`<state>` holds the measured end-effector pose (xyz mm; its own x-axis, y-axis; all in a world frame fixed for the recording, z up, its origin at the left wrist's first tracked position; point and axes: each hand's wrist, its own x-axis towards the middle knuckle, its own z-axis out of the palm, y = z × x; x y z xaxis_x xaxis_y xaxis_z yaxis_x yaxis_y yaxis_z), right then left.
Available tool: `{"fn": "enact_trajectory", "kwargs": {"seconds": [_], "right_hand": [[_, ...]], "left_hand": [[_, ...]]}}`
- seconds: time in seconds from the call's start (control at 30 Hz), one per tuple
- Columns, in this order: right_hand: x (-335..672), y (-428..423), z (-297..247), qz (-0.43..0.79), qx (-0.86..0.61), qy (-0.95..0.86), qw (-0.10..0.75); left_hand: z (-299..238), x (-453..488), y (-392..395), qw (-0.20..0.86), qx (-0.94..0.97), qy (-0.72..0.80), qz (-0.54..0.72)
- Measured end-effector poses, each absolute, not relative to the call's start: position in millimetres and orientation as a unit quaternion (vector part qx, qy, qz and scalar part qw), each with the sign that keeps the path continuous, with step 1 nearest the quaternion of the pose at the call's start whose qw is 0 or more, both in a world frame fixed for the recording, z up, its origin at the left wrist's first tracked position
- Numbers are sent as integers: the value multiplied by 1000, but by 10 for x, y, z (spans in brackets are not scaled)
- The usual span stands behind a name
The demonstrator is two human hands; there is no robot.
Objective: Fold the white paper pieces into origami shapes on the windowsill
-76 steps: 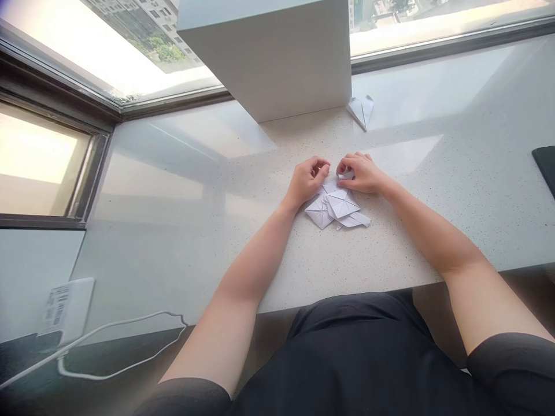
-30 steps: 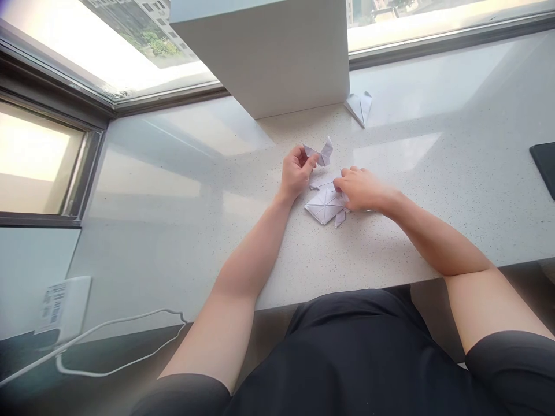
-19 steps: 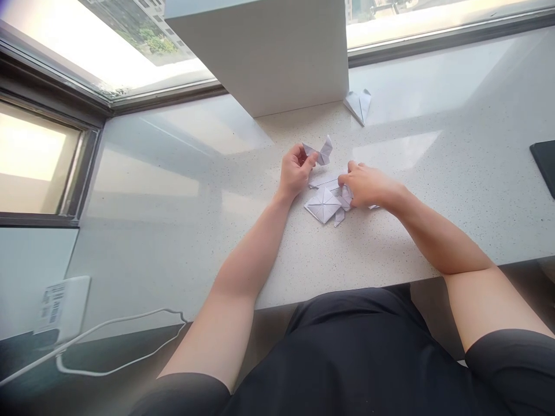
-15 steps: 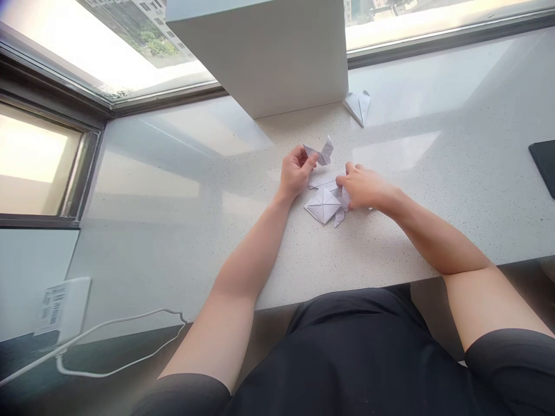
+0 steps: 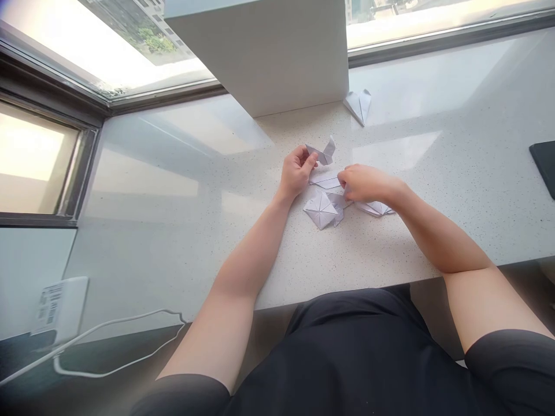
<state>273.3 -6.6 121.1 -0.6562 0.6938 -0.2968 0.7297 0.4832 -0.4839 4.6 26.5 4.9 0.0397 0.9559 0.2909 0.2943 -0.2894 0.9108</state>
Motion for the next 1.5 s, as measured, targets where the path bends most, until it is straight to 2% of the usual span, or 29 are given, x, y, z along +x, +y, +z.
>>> {"fn": "enact_trajectory", "kwargs": {"seconds": [0.13,0.33,0.43,0.57,0.7,0.97,1.07,1.17,1.23,1.3,1.5], "right_hand": [[2834,122,1221,-345,414,843,-8],[2807,329,999,-395,451,770,-219],[2729,356,823,-392,462,741,-289],[2670,365,672,-365,483,721,-338],[2641,361,606,-357,488,716,-349],[2676,290,743,-350,491,727,-328],[2727,215,971,-332,479,777,-238],[2693,80,1168,-347,432,829,-70],[2613,-28,1236,-348,413,841,13],[2515,-122,1260,-339,409,846,48],[2392,-221,1285,-334,415,844,61]], "left_hand": [[8,28,275,338,647,483,484],[26,23,271,355,670,457,465],[45,20,252,366,676,445,460],[94,8,213,378,685,432,450],[178,25,172,380,698,429,429],[141,69,188,340,683,457,457],[102,65,208,340,676,456,469],[94,67,214,336,673,463,469],[93,71,215,335,671,468,468],[91,74,216,335,669,471,468],[95,74,217,334,673,467,467]]}}
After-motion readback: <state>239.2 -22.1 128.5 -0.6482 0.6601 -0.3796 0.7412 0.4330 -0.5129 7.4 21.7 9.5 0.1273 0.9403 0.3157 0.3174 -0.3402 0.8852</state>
